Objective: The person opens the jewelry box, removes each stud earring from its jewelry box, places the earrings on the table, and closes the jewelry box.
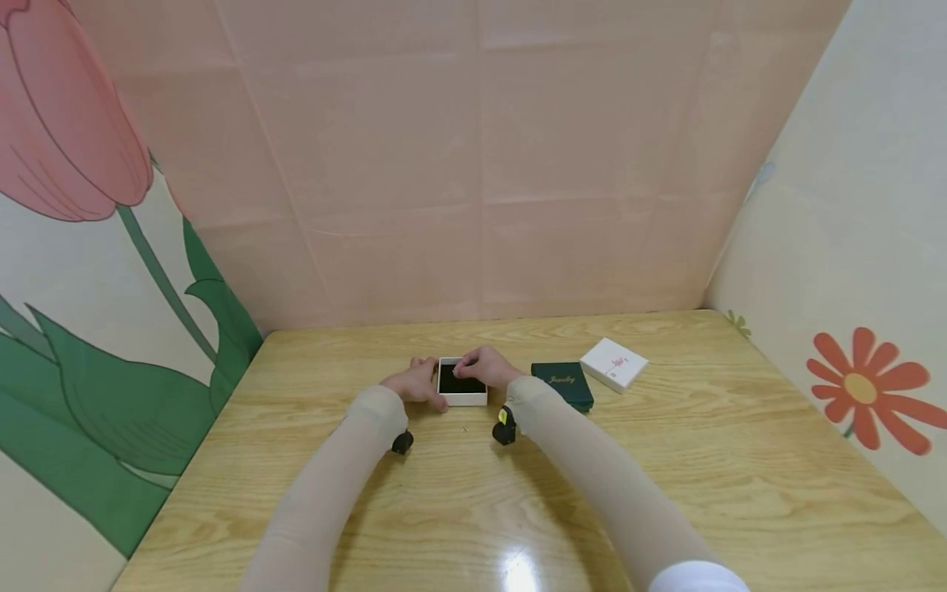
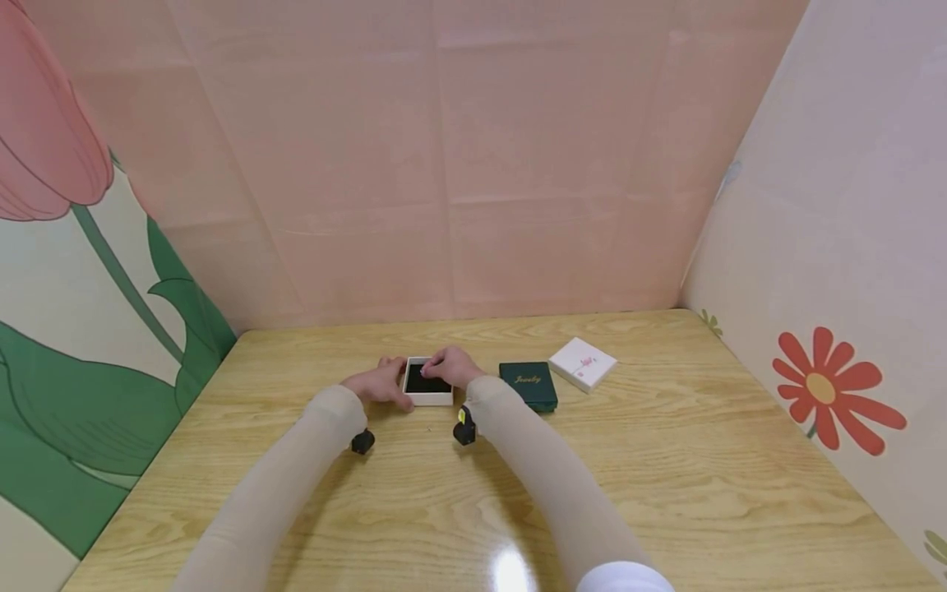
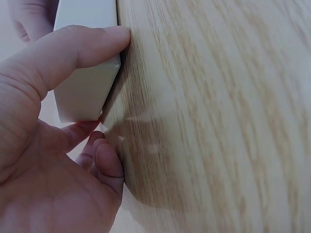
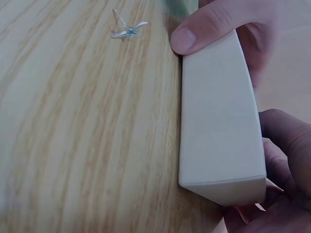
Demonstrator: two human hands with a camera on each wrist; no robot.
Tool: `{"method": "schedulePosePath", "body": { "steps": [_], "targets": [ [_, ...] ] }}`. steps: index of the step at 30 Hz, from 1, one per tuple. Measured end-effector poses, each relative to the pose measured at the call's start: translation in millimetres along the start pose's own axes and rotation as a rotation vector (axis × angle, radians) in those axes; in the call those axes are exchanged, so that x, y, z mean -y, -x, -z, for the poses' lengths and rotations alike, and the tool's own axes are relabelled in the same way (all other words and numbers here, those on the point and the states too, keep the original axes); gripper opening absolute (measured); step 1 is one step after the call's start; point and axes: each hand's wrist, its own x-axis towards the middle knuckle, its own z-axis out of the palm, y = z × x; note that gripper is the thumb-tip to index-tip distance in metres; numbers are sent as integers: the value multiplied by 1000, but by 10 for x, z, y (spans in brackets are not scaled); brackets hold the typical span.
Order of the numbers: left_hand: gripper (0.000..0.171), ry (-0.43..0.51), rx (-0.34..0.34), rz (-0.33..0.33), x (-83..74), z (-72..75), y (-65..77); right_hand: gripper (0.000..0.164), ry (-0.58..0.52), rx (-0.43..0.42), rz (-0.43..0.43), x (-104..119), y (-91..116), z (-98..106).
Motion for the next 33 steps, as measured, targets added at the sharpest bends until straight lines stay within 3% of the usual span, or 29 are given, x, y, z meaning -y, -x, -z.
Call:
{"method": "schedulePosePath", "body": {
  "steps": [14, 20, 26, 33],
  "targets": [
    [98, -11, -5, 0, -28, 3, 43, 19, -105, 61, 67, 39, 27, 149],
    [97, 15, -10, -5, -29, -6, 45, 27, -100, 48, 42, 212, 182, 315],
    [105, 32, 1, 14, -9, 3, 33, 27, -133, 49, 99, 344, 306, 491],
    [105, 33, 8, 16, -9, 1, 26, 23, -143, 78, 130, 404, 468, 555]
  ]
}}
